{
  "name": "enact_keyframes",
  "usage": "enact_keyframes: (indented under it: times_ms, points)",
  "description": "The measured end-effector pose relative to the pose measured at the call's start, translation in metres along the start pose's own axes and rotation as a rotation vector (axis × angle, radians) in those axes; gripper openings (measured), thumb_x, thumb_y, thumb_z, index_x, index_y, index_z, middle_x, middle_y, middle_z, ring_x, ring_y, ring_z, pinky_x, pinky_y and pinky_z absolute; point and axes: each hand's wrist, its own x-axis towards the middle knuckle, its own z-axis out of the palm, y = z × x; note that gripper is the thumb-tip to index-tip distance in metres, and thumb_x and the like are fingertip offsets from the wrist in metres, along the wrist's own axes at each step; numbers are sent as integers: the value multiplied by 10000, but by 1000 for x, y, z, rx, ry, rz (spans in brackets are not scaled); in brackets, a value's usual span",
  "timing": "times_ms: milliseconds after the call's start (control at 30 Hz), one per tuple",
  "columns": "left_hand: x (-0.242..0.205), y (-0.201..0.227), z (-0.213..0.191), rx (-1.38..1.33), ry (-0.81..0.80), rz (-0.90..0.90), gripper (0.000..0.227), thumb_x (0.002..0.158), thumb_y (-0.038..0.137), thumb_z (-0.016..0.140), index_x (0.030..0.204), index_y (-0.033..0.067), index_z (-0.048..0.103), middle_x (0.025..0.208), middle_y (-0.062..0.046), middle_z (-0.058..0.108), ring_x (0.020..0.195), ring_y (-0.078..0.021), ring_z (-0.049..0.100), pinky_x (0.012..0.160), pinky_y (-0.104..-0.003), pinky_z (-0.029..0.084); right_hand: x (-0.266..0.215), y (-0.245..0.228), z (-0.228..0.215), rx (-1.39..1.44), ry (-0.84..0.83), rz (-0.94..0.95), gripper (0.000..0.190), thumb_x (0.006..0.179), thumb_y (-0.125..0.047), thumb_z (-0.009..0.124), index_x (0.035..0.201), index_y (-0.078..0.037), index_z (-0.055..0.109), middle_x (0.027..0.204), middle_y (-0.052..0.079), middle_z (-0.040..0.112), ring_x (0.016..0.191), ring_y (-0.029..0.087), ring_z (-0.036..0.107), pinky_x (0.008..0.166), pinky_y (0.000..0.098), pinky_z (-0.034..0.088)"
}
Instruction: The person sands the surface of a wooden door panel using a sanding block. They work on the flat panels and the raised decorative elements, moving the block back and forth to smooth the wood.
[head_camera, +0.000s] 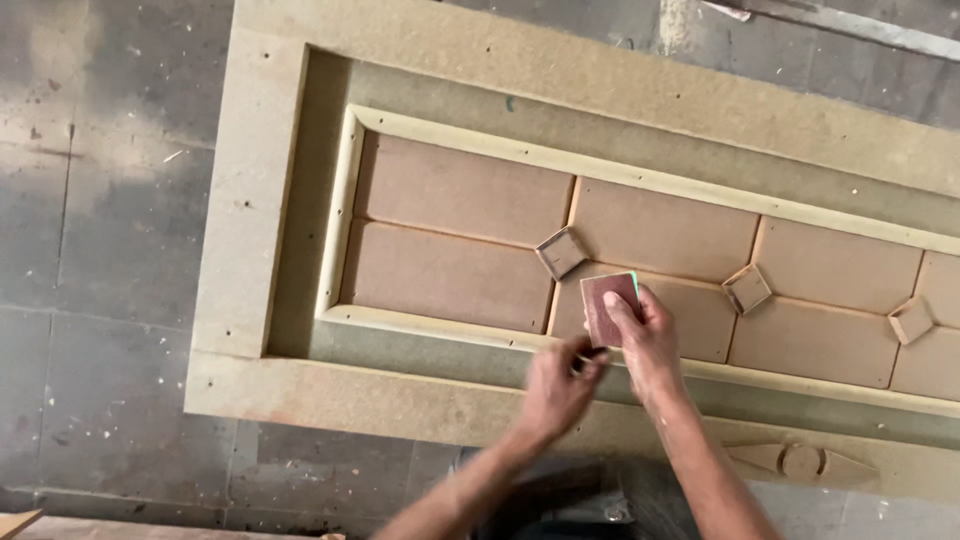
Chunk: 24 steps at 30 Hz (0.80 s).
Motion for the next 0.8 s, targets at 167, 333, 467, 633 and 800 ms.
enact_keyframes:
  times_ms: [167, 333, 467, 633, 800]
  points:
    - [13, 12, -135, 845, -44, 801, 325, 847, 36, 661, 1171, 34, 634, 1185, -141, 632, 1106, -316, 590, 953, -450, 503, 10, -11, 29, -720, 85, -225, 299, 925, -293, 738, 1120, -69, 703, 869, 121, 774, 751, 198, 757, 705, 363, 584]
    - [24, 20, -205, 1046, 39, 704, 314, 784, 92, 683, 1089, 60, 619, 1147, -155, 578, 1044, -349, 522, 890, -481, 447, 1, -29, 49, -1027, 214, -274, 413, 809, -418, 861, 1067, -121, 733, 821, 163, 756, 756, 345, 718, 654, 454, 542]
    - [30, 24, -202, 1089, 124, 678, 313, 825, 94, 658, 1130, 65, 595, 1076, -135, 557, 995, -331, 529, 870, -465, 435, 8, -39, 57, -834, 204, -330, 361, 799, -449, 809, 994, -154, 736, 813, 102, 761, 711, 295, 762, 634, 417, 568]
    - [28, 25, -205, 1030, 116, 689, 268, 867, 112, 668, 1121, 85, 588, 1028, -108, 548, 959, -317, 528, 833, -461, 426, 6, -27, 53, -1082, 189, -323, 463, 808, -520, 835, 965, -107, 697, 742, 147, 728, 676, 349, 719, 605, 468, 537]
    - [27, 29, -203, 1014, 115, 697, 295, 811, 113, 664, 1096, 81, 594, 1022, -114, 552, 960, -324, 529, 821, -463, 429, -10, -17, 40, -1206, 5, -479, 437, 840, -485, 809, 960, -86, 677, 729, 157, 728, 647, 362, 712, 579, 477, 539]
